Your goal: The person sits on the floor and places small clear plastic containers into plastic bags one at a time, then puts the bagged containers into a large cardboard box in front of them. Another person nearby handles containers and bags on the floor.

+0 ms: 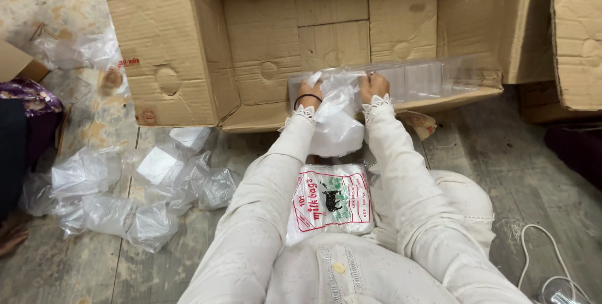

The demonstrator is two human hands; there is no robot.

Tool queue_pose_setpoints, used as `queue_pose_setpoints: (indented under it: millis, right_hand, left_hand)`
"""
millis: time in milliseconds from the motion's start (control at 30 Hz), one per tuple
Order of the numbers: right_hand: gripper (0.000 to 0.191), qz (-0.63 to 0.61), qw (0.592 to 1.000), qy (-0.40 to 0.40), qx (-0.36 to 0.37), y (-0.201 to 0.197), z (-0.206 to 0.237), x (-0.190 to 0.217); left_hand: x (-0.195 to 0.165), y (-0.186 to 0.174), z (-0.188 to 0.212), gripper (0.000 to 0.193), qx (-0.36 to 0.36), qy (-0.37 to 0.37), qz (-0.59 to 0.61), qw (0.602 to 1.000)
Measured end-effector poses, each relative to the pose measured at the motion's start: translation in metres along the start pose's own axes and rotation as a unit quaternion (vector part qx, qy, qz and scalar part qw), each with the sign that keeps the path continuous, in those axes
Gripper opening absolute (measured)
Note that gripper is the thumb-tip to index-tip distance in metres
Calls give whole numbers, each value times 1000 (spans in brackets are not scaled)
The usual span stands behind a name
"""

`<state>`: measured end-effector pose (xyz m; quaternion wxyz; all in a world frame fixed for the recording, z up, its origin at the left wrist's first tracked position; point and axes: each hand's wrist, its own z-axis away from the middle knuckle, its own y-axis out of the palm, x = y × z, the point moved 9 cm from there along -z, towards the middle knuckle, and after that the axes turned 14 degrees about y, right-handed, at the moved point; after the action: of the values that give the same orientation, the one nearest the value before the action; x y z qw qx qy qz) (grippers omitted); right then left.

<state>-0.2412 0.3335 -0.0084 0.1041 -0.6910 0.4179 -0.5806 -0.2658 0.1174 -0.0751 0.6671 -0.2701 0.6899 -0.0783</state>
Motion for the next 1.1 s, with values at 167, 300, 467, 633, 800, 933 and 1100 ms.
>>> queue_pose_setpoints:
  millis: [167,300,467,633,800,933,1100]
  right_hand:
    - [20,-432,871,177,153,35,13,-50]
    - [17,-445,870,66,203,45,38,-37]
    - [10,-525,756,200,335,74,116,-9]
    - [15,-665,604,337,282,102,170,6]
    - [20,-563,709,236,352,127,205,42]
    - [28,-154,947,33,280,101,227,66]
    - [18,-174,957,-188,135,43,184,79]
  left_hand:
    - [31,13,20,56,77,-130,354,923]
    - [29,-31,46,45,89,80,395,911]
    - [75,-76,102,41,94,38,468,878]
    - [105,-92,154,47,256,82,398,877]
    - [159,-88,217,53,406,220,259,848]
    - [177,-135,238,58,381,453,121,797]
    - [209,-274,190,60,229,388,-3,893]
